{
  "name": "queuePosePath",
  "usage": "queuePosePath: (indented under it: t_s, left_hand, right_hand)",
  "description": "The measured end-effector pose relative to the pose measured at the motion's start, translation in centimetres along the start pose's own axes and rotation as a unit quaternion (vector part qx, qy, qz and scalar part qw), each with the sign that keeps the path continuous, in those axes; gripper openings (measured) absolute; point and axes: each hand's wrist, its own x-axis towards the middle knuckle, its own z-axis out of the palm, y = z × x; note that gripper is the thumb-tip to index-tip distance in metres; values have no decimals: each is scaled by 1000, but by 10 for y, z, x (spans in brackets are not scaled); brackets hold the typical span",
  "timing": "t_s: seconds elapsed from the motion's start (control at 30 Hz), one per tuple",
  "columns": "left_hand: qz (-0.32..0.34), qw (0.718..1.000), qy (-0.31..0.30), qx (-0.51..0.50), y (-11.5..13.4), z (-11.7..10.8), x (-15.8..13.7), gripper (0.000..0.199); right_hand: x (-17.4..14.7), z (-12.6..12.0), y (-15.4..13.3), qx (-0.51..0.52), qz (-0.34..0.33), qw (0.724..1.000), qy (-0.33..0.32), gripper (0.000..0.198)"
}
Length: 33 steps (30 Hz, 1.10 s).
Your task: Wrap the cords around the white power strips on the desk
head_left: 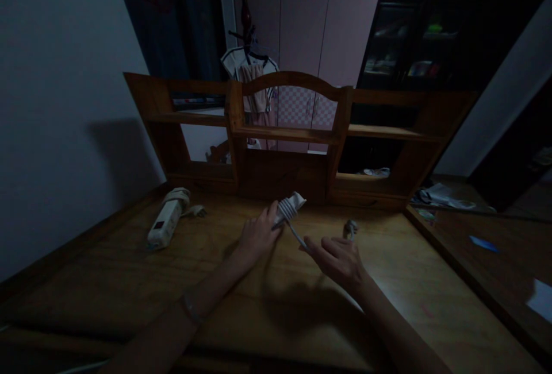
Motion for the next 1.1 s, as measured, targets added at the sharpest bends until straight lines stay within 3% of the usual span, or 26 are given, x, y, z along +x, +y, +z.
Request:
queuePosePath:
  t_s: [0.13,0.23,0.4,0.5,0.6,0.73,0.83,1.0,1.1]
  left_hand:
    - [68,997,-19,32,11,5,-8,71]
    - [138,989,-42,15,17,4,-13,66]
    - [281,959,-31,8,28,-1,-17,53]
    - [360,933,-15,3,31,1,-17,36]
    - [401,916,17,-22,30,4,-18,31]
    - [408,908,65,-68,24,7,-20,32]
    - [405,904,102,-90,20,9,-22,32]
    - [350,914,108,-174,19,0,-25,50]
    - [287,929,89,-218,19,-8,-25,55]
  right_hand:
    - [-2,-3,0,3,-34,999,-24,35]
    - [-3,-6,6,1,-20,1000,-12,34]
    - [0,-12,22,20,104,994,41,29]
    - [5,-17,29,120,187,975,15,25]
    - [11,-21,33,243,245,938,-39,26]
    - [13,-21,38,332,290,894,-84,29]
    - [13,-15,40,349,304,882,-94,28]
    - [6,-1,44,345,304,881,-107,22]
    - [-1,8,45,297,278,906,-119,18]
